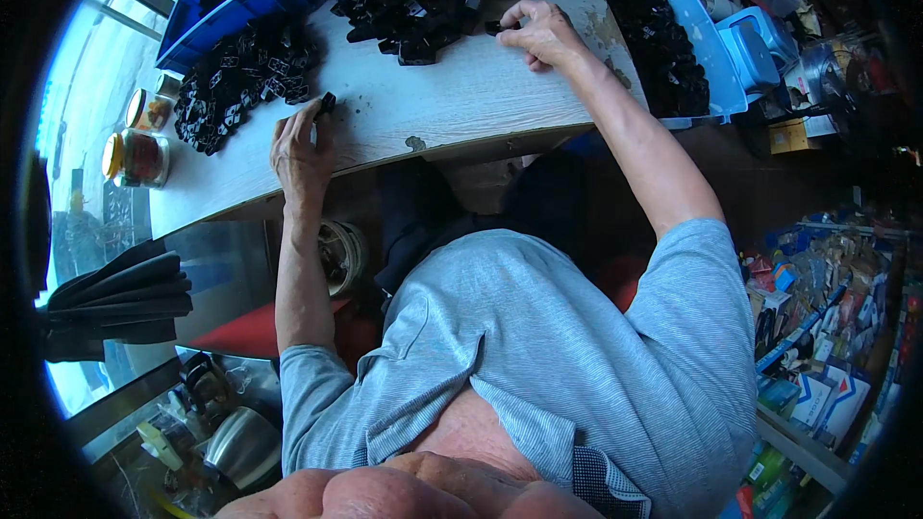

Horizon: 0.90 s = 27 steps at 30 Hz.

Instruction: Assembling small black plastic components at a workbench in a factory setting.

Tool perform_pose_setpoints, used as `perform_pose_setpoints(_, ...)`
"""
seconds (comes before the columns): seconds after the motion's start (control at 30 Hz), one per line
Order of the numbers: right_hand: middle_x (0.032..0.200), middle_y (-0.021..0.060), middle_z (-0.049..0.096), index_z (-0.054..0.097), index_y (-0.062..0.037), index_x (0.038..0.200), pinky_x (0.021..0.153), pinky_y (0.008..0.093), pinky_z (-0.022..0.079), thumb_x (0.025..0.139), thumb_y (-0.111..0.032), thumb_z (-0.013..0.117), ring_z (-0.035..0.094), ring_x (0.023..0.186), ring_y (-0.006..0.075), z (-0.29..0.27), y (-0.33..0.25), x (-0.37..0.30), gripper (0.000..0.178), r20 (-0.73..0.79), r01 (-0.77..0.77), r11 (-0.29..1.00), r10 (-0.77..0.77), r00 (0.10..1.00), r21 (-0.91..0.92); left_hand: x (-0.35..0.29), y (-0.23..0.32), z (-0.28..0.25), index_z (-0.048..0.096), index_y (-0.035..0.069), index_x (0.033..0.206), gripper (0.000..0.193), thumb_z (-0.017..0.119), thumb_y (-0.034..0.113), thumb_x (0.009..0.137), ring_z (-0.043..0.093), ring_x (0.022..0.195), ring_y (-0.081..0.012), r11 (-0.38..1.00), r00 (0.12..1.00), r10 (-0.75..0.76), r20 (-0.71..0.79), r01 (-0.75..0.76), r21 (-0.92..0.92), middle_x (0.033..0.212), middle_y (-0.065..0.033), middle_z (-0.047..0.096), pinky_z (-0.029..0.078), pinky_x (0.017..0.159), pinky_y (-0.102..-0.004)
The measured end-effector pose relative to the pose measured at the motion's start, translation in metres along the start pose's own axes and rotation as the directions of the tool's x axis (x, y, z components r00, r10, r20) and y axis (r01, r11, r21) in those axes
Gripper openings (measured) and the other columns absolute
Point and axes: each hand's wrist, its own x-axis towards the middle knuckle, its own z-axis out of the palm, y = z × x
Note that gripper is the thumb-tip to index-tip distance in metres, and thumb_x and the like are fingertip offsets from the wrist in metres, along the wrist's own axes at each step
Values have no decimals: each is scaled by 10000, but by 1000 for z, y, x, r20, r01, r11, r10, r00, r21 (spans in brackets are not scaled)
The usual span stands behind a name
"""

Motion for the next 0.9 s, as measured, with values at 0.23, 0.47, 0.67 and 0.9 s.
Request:
perform_pose_setpoints(0.23, 644, 10, 574, 635, -61, 1211, 399, 253, 471, 852, -186, 796, 525, 445, 85, 0, -6, -16, 413, -79, -56, 986, 69, 994, 155, 1, 1, 0, 730, 72, 1129, 247, 701, 67, 883, 695, 966, -295, 1000, 1000, -11, -16, 11, 1, 1071, -111, 750, 546, 881, -387)
perform_pose_setpoints(0.47, 616, 34, 564, 702, -45, 1062, 379, 243, 445, 824, -370, 834, 505, 427, 84, 11, -18, -20, 424, -54, -170, 985, 168, 984, -30, -3, 6, 0, 718, 64, 1128, 253, 706, 33, 877, 716, 885, -276, 989, 996, -49, -75, 38, -143, 986, -124, 746, 559, 809, -360)
perform_pose_setpoints(0.67, 601, 67, 580, 707, -24, 1021, 395, 248, 489, 787, -561, 830, 567, 436, 119, 23, -30, -45, 598, 93, -154, 988, 153, 984, 3, -6, 56, 17, 704, -13, 1146, 235, 680, -39, 914, 711, 890, -126, 708, 955, -281, 90, 270, -653, 980, -96, 750, 563, 679, -254)
perform_pose_setpoints(0.9, 575, -10, 524, 630, -63, 1256, 359, 243, 456, 836, -229, 811, 534, 418, 90, 23, -28, -51, 486, 146, 31, 971, -67, 987, 236, 8, 89, 36, 695, 16, 1218, 279, 693, 32, 940, 710, 943, -152, 624, 968, -203, 144, 241, -743, 1027, -102, 744, 576, 763, -288)
